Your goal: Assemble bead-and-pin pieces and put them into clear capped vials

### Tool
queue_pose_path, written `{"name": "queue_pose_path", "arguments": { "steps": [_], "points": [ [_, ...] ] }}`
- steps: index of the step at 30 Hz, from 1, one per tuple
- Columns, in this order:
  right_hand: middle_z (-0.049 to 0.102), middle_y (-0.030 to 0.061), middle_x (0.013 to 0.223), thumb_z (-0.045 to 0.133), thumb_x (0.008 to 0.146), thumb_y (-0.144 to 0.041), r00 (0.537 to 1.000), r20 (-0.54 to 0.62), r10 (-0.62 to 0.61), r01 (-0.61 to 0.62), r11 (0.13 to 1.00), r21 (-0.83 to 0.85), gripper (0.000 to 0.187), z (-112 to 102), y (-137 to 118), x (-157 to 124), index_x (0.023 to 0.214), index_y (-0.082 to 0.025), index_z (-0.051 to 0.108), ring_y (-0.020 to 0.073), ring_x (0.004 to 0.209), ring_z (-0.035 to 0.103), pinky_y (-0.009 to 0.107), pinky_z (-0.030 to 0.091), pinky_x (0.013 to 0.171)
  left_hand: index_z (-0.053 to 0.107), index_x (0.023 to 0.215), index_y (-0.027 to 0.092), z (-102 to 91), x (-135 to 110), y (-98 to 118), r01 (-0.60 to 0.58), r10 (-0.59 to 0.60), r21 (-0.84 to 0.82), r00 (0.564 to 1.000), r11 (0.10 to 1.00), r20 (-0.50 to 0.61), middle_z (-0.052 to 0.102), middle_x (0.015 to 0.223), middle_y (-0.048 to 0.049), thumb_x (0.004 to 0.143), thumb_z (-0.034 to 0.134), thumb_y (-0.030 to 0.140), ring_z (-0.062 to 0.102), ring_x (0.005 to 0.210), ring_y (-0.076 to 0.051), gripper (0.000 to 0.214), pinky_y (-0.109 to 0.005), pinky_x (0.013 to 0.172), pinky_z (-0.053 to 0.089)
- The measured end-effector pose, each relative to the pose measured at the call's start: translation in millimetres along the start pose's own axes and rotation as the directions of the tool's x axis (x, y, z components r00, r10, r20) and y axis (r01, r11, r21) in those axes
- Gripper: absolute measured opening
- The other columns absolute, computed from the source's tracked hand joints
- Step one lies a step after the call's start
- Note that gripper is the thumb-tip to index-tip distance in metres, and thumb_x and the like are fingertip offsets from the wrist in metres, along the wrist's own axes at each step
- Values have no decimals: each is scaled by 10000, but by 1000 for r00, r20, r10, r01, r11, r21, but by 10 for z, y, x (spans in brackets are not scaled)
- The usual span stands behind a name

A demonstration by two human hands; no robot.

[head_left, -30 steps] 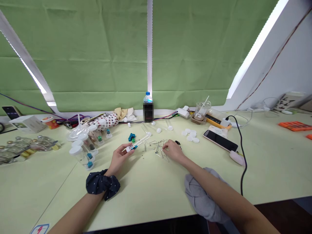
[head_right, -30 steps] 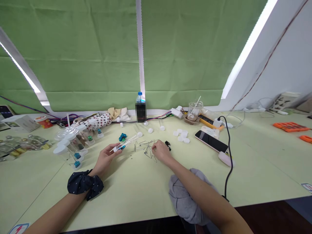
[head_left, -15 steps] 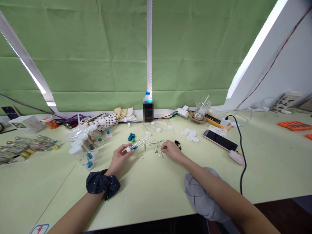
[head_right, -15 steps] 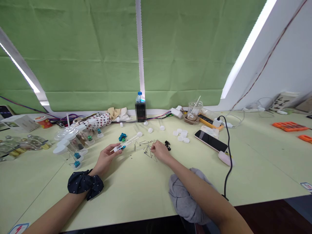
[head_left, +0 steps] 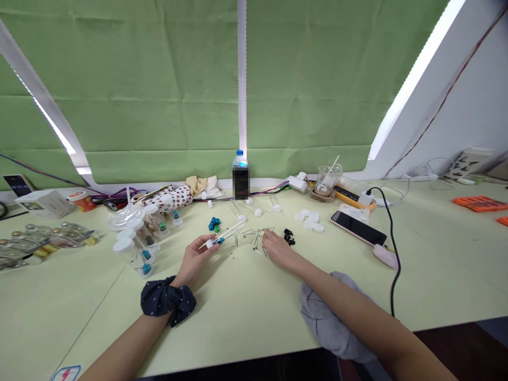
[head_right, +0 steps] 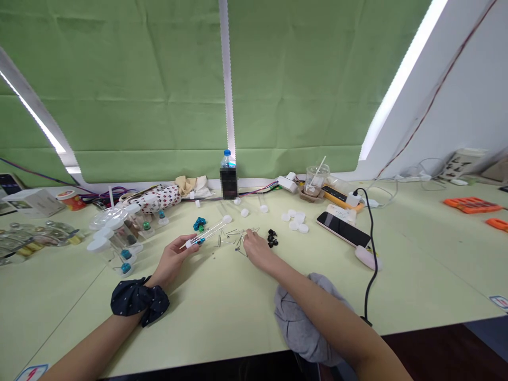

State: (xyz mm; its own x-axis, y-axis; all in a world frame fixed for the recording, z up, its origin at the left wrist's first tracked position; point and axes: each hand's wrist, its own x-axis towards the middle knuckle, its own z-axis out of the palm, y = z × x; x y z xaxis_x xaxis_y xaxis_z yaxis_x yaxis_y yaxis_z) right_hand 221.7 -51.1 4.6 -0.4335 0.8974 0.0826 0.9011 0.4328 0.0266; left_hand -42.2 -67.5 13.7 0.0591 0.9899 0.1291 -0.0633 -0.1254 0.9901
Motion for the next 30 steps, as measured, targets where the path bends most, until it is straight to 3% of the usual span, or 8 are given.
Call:
{"name": "queue_pose_path", "arguments": {
  "steps": [9,17,24,30],
  "points": [
    [511,157,1030,414,799,-8,999,-1,45,-45,998,52,224,6,-23,57,926,-81,583,233,964,499,299,412,817,631,1024,181,5,-9,21,1,-1,16,1000,1000,1,673,1020,-82,652,729,335,623,872,-196,413,-369,845,460],
    [523,181,1034,446,740,58,997,59,52,-55,997,54,261,23,-28,72,875,-85,617,258,946,522,313,409,816,631,1025,167,14,-8,22,-10,10,29,1000,1000,-7,668,1015,-97,640,733,352,617,888,-220,439,-405,844,468],
    [549,206,912,437,717,73,999,44,-18,23,995,-101,266,-57,-80,5,822,-74,633,296,935,498,337,408,775,625,1039,171,-2,-7,15,-2,2,32,1000,999,2,671,1007,-95,650,727,336,620,879,-213,435,-403,856,459],
    [557,185,819,415,702,96,997,76,-28,38,991,-131,291,-96,-83,1,763,-86,634,293,916,500,327,407,755,637,1016,177,4,-15,38,-4,4,50,1000,999,-6,676,1001,-96,642,729,353,624,882,-222,423,-394,837,471]
  ]
}}
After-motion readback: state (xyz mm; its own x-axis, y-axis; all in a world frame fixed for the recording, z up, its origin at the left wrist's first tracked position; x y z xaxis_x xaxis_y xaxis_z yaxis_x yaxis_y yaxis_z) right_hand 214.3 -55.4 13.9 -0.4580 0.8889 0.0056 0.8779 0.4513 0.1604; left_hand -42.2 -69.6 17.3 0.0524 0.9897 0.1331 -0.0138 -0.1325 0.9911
